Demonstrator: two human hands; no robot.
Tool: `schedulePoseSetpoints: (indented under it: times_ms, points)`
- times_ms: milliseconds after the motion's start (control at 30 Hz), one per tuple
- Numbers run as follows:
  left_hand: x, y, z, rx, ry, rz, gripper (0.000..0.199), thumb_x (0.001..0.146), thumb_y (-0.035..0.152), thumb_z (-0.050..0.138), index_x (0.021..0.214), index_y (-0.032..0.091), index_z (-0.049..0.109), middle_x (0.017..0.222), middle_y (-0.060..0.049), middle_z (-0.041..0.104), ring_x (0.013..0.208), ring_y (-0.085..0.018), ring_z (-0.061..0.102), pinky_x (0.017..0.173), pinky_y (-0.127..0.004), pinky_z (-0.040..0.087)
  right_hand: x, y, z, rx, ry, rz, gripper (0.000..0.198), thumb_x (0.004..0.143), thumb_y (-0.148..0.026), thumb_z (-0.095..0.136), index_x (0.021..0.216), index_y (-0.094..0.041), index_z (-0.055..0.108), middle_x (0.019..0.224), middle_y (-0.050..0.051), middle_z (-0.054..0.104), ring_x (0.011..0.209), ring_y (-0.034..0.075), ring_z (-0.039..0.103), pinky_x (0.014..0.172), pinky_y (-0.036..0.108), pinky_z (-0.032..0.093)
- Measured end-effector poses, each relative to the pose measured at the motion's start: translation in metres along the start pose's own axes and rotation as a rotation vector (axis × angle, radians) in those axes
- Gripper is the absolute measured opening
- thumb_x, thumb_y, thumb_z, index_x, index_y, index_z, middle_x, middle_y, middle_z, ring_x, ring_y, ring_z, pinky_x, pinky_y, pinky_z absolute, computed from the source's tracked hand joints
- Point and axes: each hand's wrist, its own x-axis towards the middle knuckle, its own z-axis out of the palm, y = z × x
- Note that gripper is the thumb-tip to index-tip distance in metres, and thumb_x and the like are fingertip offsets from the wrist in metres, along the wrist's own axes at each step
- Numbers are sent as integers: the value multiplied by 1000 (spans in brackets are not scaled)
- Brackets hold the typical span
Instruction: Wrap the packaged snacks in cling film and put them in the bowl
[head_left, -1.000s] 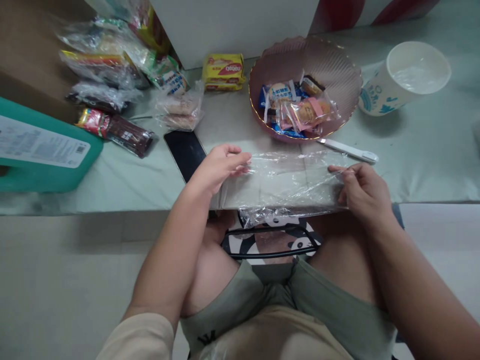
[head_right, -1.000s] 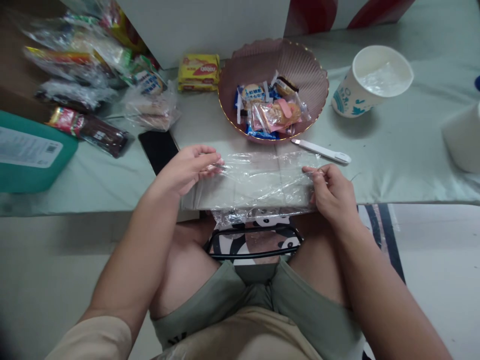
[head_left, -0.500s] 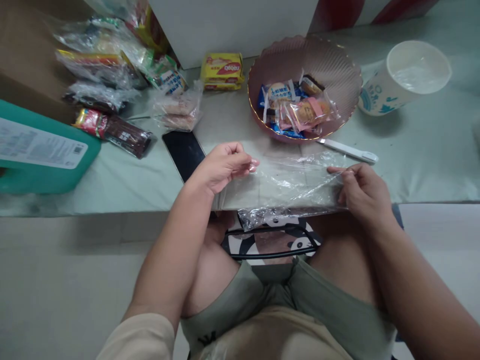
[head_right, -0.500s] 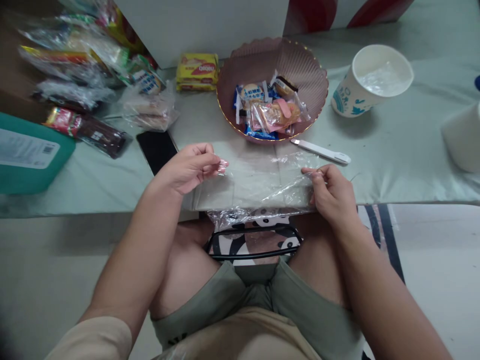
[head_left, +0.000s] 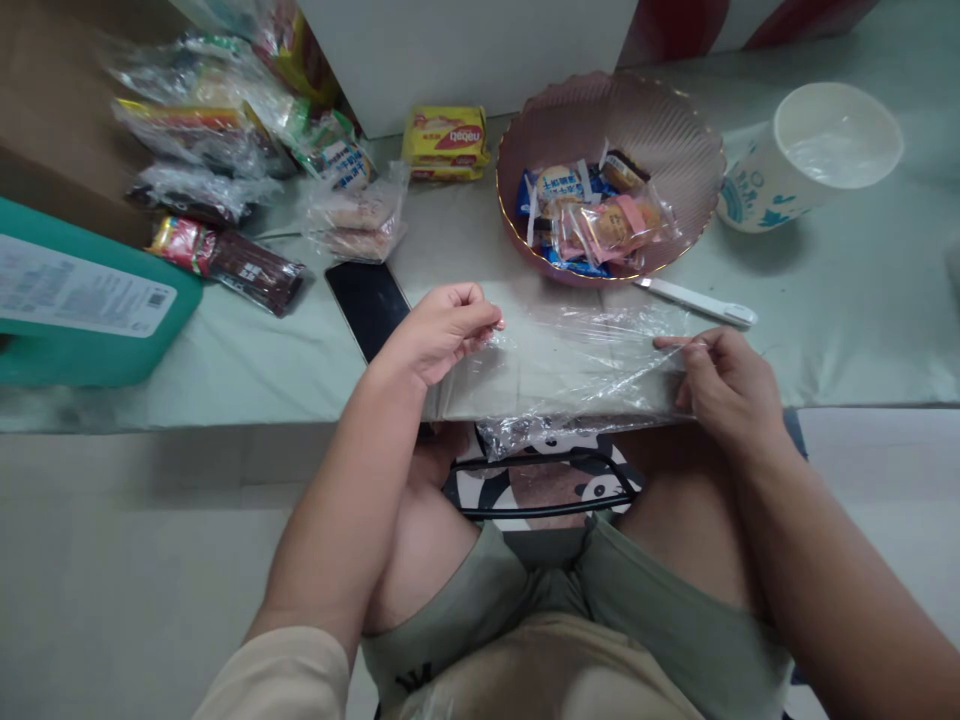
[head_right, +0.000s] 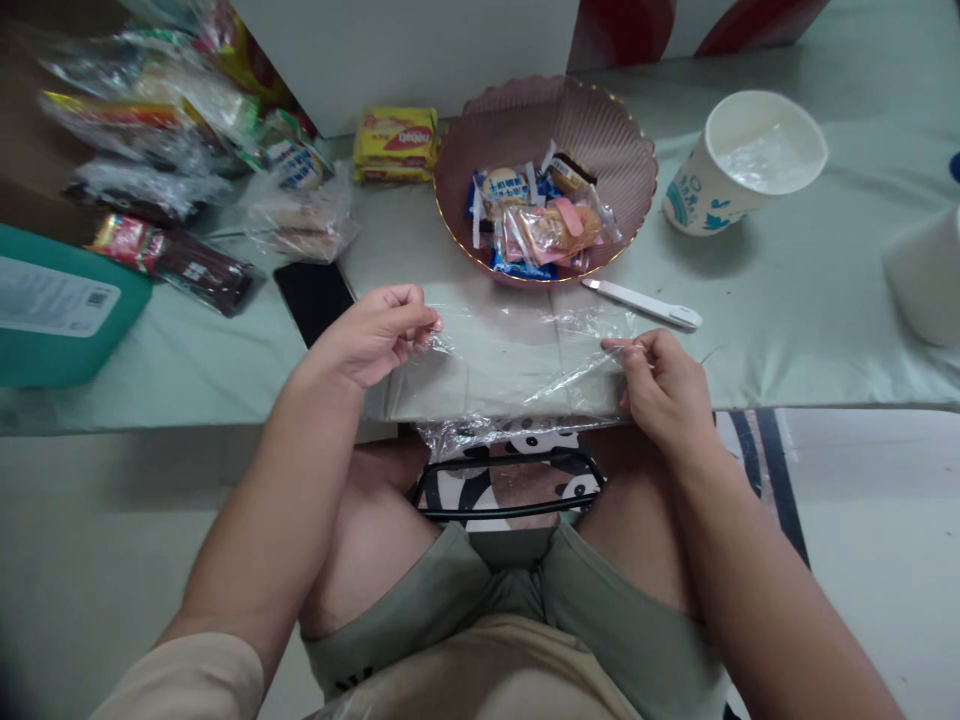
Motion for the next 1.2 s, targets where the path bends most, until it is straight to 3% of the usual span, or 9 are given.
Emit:
schedulePoseSetpoints:
  times_ms: [200,400,600,800,1033,1200]
  points:
    - [0,0,-2,-10,17,12,34,78,5,64,56,18,41,58,2,59,48,-3,49,48,-16,35,0,1,0,12,-15,10,30,90,-52,51,83,-24,44,120,15,77,39,10,53,43,28,41]
    - [3,-1,-6,-32,21,56,35,77,5,64,54,18,42,48,6,47,45,-4,47,46,-16,32,1,3,-2,15,-17,9,33,90,-56,51,84,-24,45,120,16,76,39,10,53,42,28,40]
    - [3,-2,-8,-127,19,-13,11,76,16,72,72,15,62,65,3,59,56,-4,56,57,-15,47,0,3,0,9,-9,-3,33,91,-54,52,82,-23,44,118,14,77,39,10,53,42,28,40]
    - [-2,-2,-11,-72,-107,-40,24,73,20,77,67,16,54,86,-8,75,76,-14,73,69,-24,58,-1,0,-1,12,-4,11,30,91,-51,52,81,-23,45,116,12,78,39,10,54,43,28,42]
    - [-3,1,-12,-47,-76,-34,29,68,15,77,62,17,49,63,1,66,56,-6,63,56,-16,49,-1,-1,-1,24,-10,16,31,91,-51,54,81,-23,45,116,11,79,39,10,53,42,28,41]
    - [0,1,-14,-90,-25,-4,17,71,22,74,65,15,60,64,1,64,56,-7,60,57,-18,50,-1,0,-2,-3,-2,15,33,91,-54,53,81,-23,45,117,13,78,40,10,53,43,28,40]
